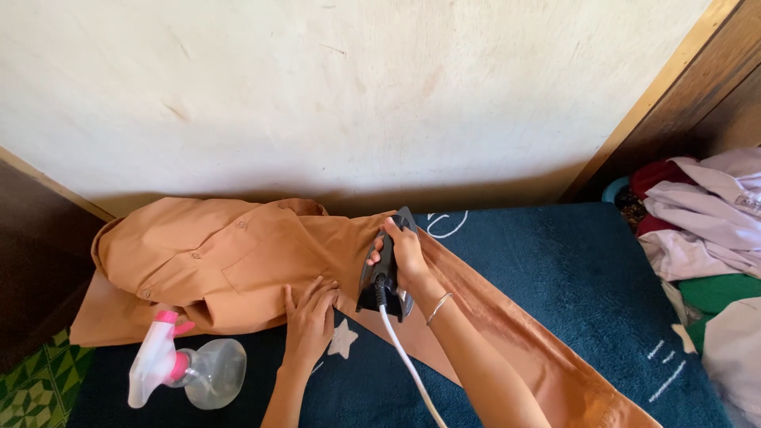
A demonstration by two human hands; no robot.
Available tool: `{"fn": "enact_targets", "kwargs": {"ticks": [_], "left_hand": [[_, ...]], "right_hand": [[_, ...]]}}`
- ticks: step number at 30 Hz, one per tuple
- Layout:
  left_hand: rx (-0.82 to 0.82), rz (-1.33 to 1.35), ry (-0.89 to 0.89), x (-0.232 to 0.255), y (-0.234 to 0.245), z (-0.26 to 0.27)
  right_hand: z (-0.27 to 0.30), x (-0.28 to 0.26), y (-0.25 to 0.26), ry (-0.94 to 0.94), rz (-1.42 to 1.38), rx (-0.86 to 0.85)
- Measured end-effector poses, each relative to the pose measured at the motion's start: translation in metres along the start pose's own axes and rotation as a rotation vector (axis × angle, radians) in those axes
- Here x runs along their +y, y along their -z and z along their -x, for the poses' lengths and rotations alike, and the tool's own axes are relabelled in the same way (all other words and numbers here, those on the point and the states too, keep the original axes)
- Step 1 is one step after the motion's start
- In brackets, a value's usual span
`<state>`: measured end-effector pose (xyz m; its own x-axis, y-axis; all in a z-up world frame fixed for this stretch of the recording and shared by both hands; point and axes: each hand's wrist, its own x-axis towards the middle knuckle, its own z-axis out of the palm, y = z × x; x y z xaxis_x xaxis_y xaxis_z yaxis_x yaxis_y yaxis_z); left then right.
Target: The person is ironing a brown shirt, using an iron and a water spray bottle.
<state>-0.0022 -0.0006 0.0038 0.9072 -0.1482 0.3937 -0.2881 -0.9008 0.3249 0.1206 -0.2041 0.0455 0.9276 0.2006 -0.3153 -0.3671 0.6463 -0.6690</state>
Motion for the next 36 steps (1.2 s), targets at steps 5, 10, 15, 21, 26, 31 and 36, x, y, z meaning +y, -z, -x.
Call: {"fn": "enact_targets", "kwargs": {"ticks": [5,10,15,21,26,31,36], "left_hand": [[0.088,0.050,-0.009,0.000,-0.005,-0.001],[0.109,0.046,0.011,0.004,-0.003,-0.003],[0.148,0.057,-0.025,0.003,-0.003,-0.001],[0.104,0.064,-0.051,0.004,0.001,-0.002],[0.076,0.060,-0.049,0.003,-0.002,-0.001],[0.068,0.046,-0.048,0.004,0.000,0.000],[0.070,0.061,-0.040,0.006,0.003,-0.001]], "right_hand": [[0.043,0.003,-0.009,-0.016,-0.040,0.084],[0.073,0.008,-0.006,-0.151,-0.027,0.020],[0.025,0.012,-0.004,0.028,0.010,0.046],[-0.011,0.002,-0.014,0.037,-0.026,0.139],[-0.012,0.002,-0.013,0.051,0.010,0.138],[-0.014,-0.003,-0.014,0.027,0.029,0.153],[-0.024,-0.007,-0.008,0.043,0.065,0.121]]}}
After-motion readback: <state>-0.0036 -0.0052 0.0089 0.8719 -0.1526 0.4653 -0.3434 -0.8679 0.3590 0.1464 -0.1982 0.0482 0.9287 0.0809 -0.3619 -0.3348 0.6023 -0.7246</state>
